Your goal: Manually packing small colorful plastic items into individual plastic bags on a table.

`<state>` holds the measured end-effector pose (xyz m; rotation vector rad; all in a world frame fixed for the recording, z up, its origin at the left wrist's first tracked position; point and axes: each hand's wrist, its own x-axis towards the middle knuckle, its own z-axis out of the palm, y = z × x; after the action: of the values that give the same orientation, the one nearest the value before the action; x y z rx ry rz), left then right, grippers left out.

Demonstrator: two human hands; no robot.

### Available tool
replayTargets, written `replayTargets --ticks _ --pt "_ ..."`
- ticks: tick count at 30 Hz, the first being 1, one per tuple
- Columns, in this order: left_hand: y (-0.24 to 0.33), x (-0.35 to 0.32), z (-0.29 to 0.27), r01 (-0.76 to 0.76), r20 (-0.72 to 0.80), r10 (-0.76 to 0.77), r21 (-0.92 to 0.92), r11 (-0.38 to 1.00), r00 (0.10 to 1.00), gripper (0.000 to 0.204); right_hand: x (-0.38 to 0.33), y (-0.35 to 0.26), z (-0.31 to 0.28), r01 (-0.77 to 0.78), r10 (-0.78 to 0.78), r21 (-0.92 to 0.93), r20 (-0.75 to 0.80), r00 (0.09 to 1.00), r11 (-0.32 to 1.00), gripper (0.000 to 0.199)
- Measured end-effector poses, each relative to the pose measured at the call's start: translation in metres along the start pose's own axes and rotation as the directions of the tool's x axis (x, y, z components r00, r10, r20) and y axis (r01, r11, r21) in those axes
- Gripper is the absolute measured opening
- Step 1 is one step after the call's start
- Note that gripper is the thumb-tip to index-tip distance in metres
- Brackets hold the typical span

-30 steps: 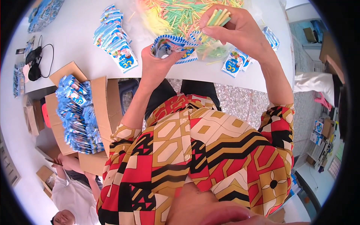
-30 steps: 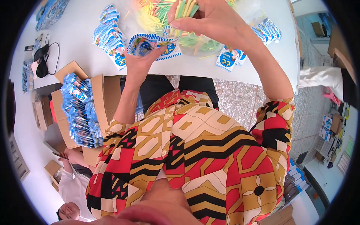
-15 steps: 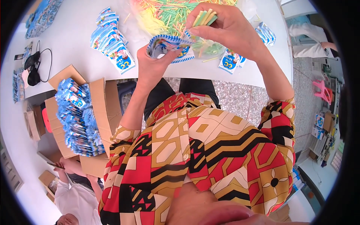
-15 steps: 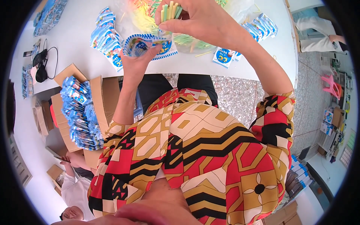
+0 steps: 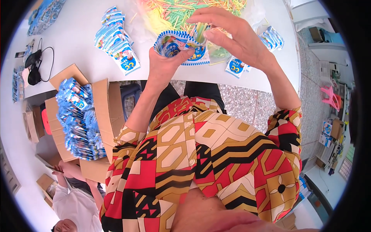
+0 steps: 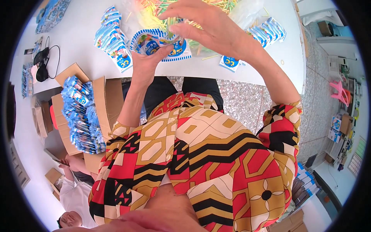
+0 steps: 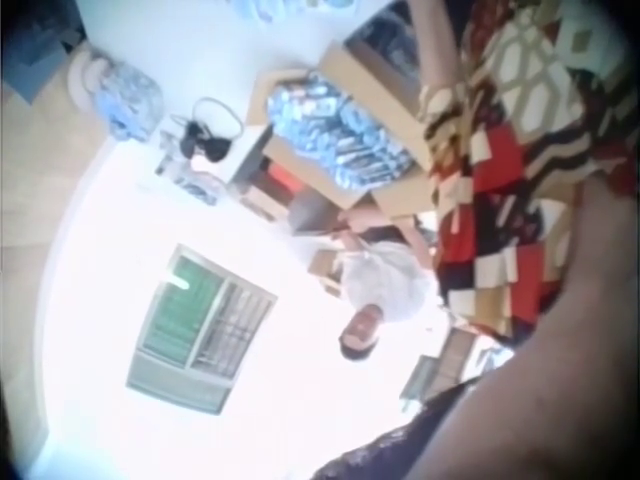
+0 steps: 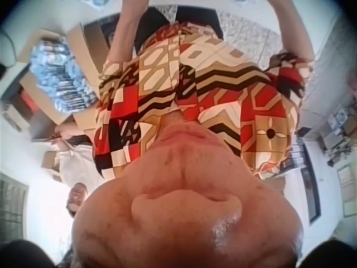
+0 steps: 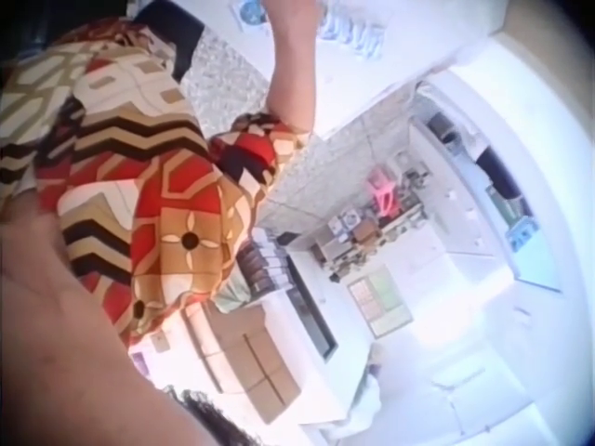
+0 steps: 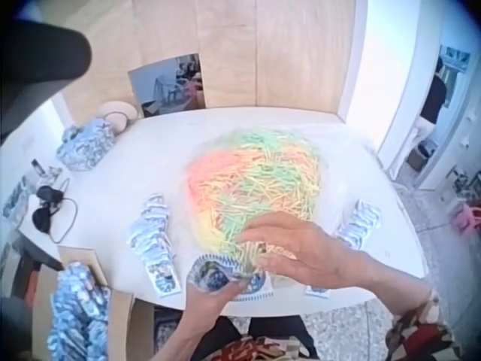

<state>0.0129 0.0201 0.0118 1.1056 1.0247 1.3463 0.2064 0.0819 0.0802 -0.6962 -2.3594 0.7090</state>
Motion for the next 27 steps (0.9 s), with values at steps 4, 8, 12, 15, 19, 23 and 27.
replayTargets --ticks 4,8,12,15,19,23,27 --pt "0.0 0.001 -0.001 0.004 -0.025 -0.005 -0.063 0.998 1.0 0.026 -0.004 0.004 0.009 0.056 -0.055 0.082 -0.004 0.998 0.995 0.035" --pt "0.0 0.001 -0.006 -0.009 -0.019 0.006 -0.158 0.987 1.0 0.028 -0.013 0.018 0.025 -0.108 0.164 0.608 -0.037 0.986 0.787 0.032" --pt "-0.003 -0.003 -0.012 -0.013 0.0 0.013 -0.064 0.998 1.0 0.03 -0.013 0.025 0.038 -0.224 0.226 0.615 0.076 0.971 0.756 0.024" --pt "-0.003 -0.007 -0.022 -0.01 -0.033 0.007 -0.089 0.996 0.999 0.03 -0.007 0.02 0.048 -0.159 0.193 0.432 -0.036 0.981 0.888 0.015" --pt "-0.007 -0.022 -0.046 0.008 -0.109 -0.025 -0.153 0.988 0.994 0.024 0.0 0.02 0.063 -0.077 0.228 0.597 -0.182 0.957 0.798 0.013" --pt "-0.016 -0.046 -0.077 0.046 -0.188 -0.075 -0.153 0.987 0.979 0.015 0.016 0.033 0.104 -0.111 0.288 0.632 -0.183 0.94 0.767 0.012" --pt "-0.031 -0.077 -0.101 0.096 -0.385 -0.142 -0.137 0.986 0.912 0.01 0.03 0.045 0.152 -0.191 0.298 0.58 -0.093 0.95 0.792 0.015"
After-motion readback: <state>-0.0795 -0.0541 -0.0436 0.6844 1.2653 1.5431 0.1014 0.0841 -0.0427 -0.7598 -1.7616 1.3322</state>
